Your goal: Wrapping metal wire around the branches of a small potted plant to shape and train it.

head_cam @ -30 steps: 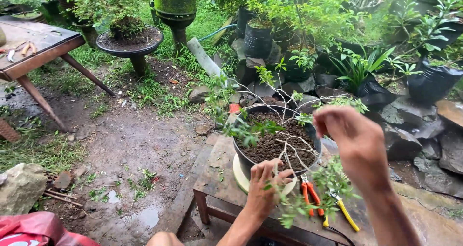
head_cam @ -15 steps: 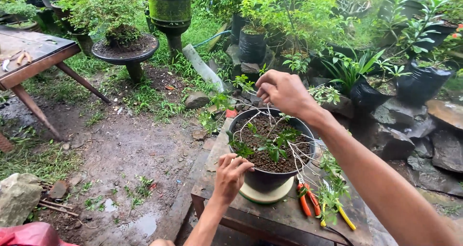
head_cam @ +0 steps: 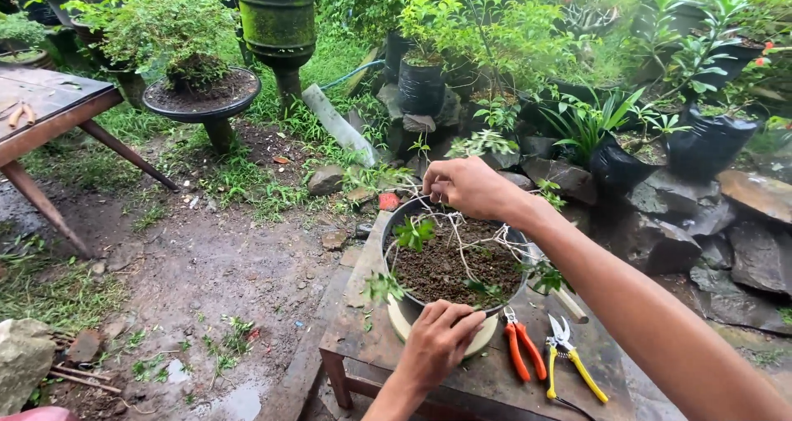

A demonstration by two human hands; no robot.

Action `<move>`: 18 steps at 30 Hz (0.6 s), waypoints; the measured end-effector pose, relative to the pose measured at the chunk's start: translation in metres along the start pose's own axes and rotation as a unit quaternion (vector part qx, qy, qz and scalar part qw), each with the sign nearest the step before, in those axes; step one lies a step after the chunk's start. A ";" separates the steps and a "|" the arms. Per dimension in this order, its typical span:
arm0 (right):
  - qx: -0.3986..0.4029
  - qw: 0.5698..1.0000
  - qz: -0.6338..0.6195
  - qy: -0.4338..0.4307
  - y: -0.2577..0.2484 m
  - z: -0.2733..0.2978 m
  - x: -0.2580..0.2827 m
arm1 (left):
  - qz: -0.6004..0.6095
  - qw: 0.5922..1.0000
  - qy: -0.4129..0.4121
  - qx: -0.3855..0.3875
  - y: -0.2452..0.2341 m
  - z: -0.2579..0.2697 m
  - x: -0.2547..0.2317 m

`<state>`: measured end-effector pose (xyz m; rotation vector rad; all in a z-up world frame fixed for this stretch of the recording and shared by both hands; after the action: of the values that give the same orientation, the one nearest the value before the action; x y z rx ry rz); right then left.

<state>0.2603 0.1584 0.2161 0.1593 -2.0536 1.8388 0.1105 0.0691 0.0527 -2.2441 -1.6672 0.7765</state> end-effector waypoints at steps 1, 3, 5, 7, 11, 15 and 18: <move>0.002 1.000 -0.001 0.002 -0.003 0.006 0.001 | 0.002 1.000 -0.002 0.001 0.006 0.004 0.009; 0.003 0.999 -0.044 0.027 -0.009 0.018 0.002 | 0.075 0.996 -0.031 -0.024 0.014 0.012 0.034; 0.006 0.998 -0.054 0.039 -0.012 0.026 0.001 | 0.025 0.996 -0.040 -0.069 -0.010 -0.005 0.039; 0.009 0.997 -0.064 0.051 -0.013 0.035 -0.001 | -0.023 0.992 -0.048 -0.115 -0.027 -0.008 0.048; -0.025 0.997 -0.077 0.003 -0.019 0.048 -0.001 | 0.101 0.991 -0.084 0.004 -0.025 0.002 0.066; -0.048 0.997 -0.044 -0.028 -0.024 0.057 0.003 | 0.109 0.989 -0.065 0.075 0.012 0.035 0.090; -0.059 0.996 -0.035 -0.055 -0.028 0.063 0.007 | 0.158 0.984 -0.057 0.055 0.001 0.021 0.070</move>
<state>0.2504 0.0941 0.2400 0.3013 -2.1948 1.6971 0.1146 0.1320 0.0157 -2.4569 -1.2893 1.0598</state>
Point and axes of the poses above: each hand's wrist, its own z-axis away from the middle knuckle, its own y-axis out of the palm, x = y × z, the point moved 7 cm from there along -z, towards the middle knuckle, and after that the axes turned 3 degrees about -y, right-handed, at the moved point
